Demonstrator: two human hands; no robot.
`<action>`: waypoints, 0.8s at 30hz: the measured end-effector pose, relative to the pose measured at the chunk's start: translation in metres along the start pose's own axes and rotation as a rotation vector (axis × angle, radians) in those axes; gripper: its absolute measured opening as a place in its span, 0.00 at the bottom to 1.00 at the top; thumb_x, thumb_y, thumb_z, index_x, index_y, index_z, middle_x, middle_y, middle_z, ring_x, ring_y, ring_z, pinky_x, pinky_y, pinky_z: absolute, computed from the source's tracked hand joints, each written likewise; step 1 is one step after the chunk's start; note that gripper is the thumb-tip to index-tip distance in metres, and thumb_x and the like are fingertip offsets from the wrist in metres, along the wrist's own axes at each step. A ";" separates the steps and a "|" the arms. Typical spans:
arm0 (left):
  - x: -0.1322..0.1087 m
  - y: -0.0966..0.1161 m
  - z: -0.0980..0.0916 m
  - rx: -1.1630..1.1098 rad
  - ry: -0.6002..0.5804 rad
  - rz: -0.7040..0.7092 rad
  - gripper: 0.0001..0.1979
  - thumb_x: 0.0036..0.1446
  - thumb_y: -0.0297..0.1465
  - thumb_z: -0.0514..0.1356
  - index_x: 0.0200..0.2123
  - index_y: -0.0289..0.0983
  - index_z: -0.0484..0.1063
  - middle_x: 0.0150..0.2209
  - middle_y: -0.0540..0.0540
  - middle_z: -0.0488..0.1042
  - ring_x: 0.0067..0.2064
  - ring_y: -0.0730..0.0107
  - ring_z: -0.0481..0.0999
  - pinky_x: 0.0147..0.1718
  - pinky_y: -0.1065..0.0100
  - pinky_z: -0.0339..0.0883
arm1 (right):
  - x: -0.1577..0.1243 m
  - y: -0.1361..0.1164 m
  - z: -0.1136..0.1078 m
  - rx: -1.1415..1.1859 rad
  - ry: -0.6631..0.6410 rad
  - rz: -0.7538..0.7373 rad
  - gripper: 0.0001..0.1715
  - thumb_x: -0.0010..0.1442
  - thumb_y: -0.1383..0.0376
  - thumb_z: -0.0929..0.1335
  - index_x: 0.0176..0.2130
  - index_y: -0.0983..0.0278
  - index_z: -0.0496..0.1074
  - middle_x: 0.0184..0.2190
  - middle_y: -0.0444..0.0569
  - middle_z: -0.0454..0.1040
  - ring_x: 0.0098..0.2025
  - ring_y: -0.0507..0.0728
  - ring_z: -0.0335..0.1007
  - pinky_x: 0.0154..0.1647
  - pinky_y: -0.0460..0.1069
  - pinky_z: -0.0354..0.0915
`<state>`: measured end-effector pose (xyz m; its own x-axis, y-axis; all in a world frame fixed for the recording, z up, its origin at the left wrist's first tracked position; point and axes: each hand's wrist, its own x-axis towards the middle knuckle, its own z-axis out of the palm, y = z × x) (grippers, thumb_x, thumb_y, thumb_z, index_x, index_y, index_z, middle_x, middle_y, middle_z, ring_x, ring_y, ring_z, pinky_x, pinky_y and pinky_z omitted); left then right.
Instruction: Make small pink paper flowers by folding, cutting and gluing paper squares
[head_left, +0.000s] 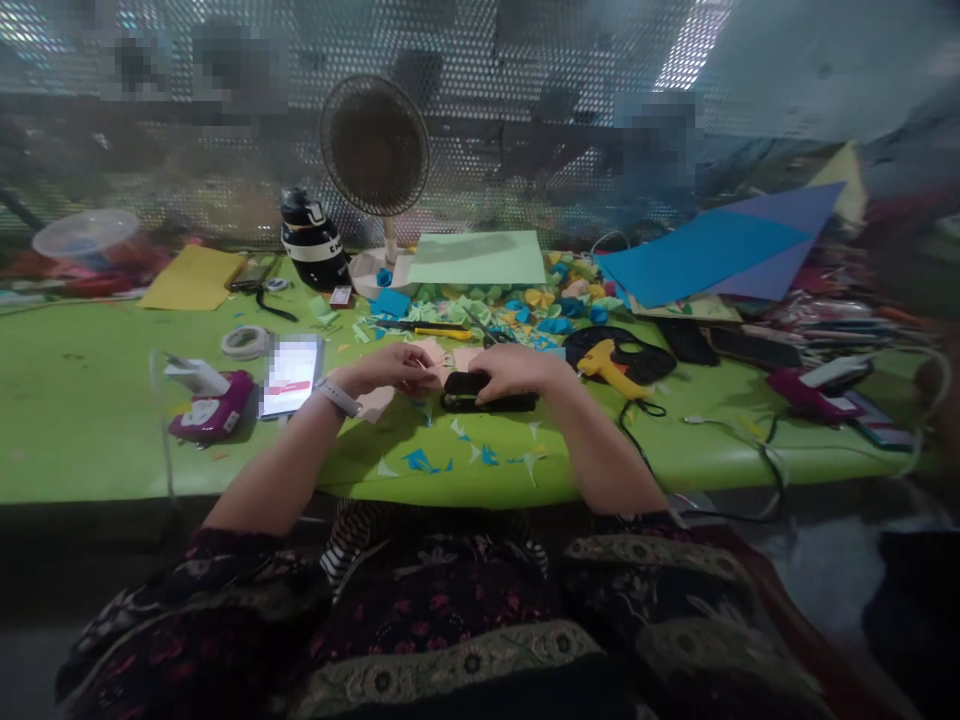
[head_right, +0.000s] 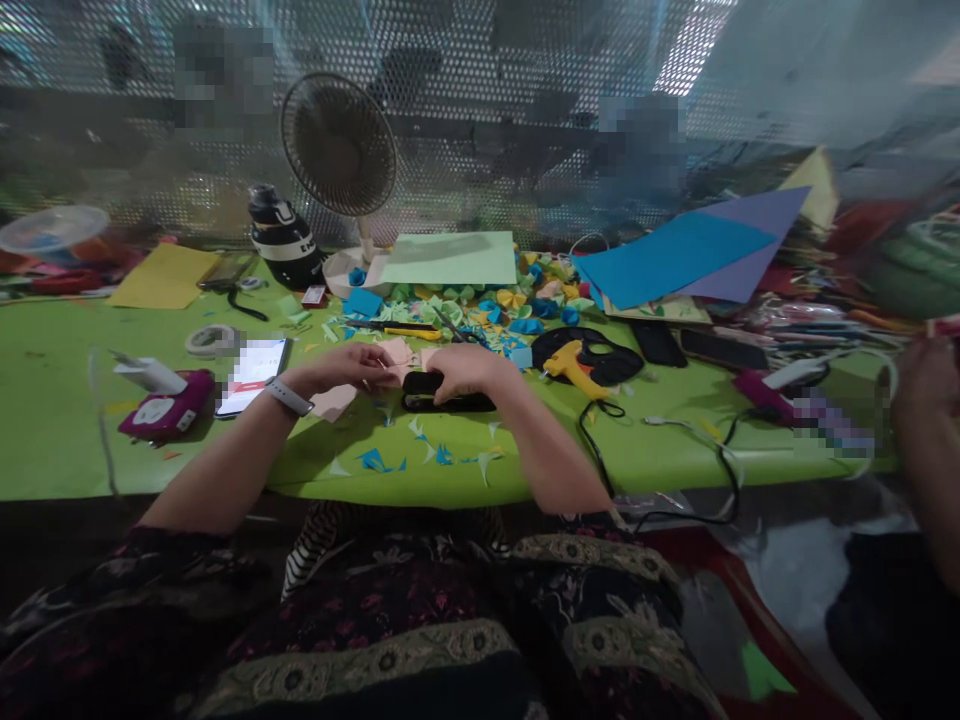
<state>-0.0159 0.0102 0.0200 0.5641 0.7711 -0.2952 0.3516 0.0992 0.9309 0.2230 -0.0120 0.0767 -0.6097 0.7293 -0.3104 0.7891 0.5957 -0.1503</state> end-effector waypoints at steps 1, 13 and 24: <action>-0.001 0.001 -0.003 -0.025 0.022 0.024 0.17 0.47 0.37 0.73 0.34 0.35 0.73 0.29 0.48 0.79 0.27 0.74 0.78 0.26 0.76 0.69 | -0.003 0.005 -0.003 0.026 0.018 -0.012 0.12 0.53 0.59 0.74 0.37 0.62 0.78 0.35 0.50 0.79 0.36 0.59 0.71 0.32 0.50 0.56; 0.001 0.005 0.008 -0.333 0.180 0.148 0.13 0.55 0.30 0.70 0.39 0.36 0.69 0.36 0.47 0.82 0.34 0.73 0.82 0.32 0.73 0.74 | 0.033 0.065 0.007 0.220 0.745 0.653 0.25 0.67 0.55 0.64 0.56 0.69 0.68 0.50 0.65 0.77 0.52 0.71 0.72 0.47 0.56 0.65; 0.005 0.001 0.013 -0.264 0.237 0.192 0.08 0.56 0.30 0.68 0.36 0.34 0.74 0.34 0.48 0.79 0.33 0.79 0.77 0.35 0.75 0.71 | 0.060 0.095 0.037 0.211 0.639 0.587 0.23 0.66 0.63 0.65 0.57 0.70 0.69 0.54 0.63 0.75 0.55 0.68 0.71 0.53 0.57 0.65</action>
<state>-0.0030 0.0062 0.0167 0.4017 0.9121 -0.0816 0.0355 0.0735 0.9967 0.2639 0.0757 0.0095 0.0208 0.9833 0.1810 0.9463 0.0391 -0.3209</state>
